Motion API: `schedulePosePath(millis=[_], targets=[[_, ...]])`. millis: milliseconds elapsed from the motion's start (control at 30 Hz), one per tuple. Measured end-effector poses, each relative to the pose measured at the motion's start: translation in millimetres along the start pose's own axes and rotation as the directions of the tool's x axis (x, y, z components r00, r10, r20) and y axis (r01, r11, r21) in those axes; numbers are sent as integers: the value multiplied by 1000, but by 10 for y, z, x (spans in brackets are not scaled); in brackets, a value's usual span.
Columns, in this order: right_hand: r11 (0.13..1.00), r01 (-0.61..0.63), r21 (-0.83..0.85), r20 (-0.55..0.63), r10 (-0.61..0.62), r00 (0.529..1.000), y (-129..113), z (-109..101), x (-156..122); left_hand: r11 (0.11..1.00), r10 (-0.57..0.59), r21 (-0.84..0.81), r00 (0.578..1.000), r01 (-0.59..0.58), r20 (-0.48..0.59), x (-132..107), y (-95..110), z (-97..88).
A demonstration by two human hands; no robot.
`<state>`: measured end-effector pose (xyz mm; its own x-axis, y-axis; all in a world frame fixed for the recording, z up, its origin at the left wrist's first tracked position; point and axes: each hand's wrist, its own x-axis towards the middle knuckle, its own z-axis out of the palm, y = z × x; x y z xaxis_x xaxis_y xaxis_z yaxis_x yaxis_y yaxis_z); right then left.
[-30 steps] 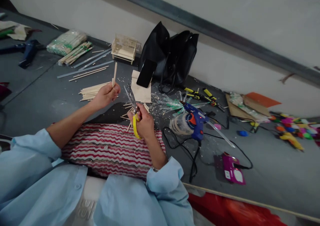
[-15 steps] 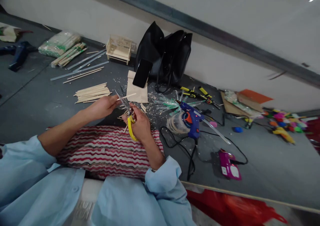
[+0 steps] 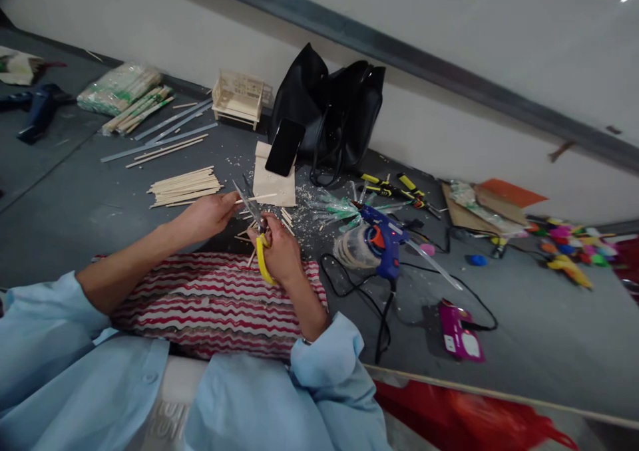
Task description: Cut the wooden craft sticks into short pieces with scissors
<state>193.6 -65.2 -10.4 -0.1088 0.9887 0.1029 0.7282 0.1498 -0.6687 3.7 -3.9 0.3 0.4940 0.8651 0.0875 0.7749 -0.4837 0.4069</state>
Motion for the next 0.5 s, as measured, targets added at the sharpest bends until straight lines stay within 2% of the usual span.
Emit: schedulePosePath(millis=[133,233,400,500], targets=[[1000,-24,-18,-3,24,1000,9,6,-13,1000,26,15,1000,-26,-3,-10,-1,-12],[1000,-24,4,-6,24,1000,17,10,-20,998,46,-51,998,-49,-47,-20,1,-20],[995,-57,84,-31,60,998,60,17,1,955,86,-255,966,-149,-245,-25,-24,-16],[995,-53,86,-41,57,998,81,11,7,938,143,-251,928,-238,-345,-23,-58,12]])
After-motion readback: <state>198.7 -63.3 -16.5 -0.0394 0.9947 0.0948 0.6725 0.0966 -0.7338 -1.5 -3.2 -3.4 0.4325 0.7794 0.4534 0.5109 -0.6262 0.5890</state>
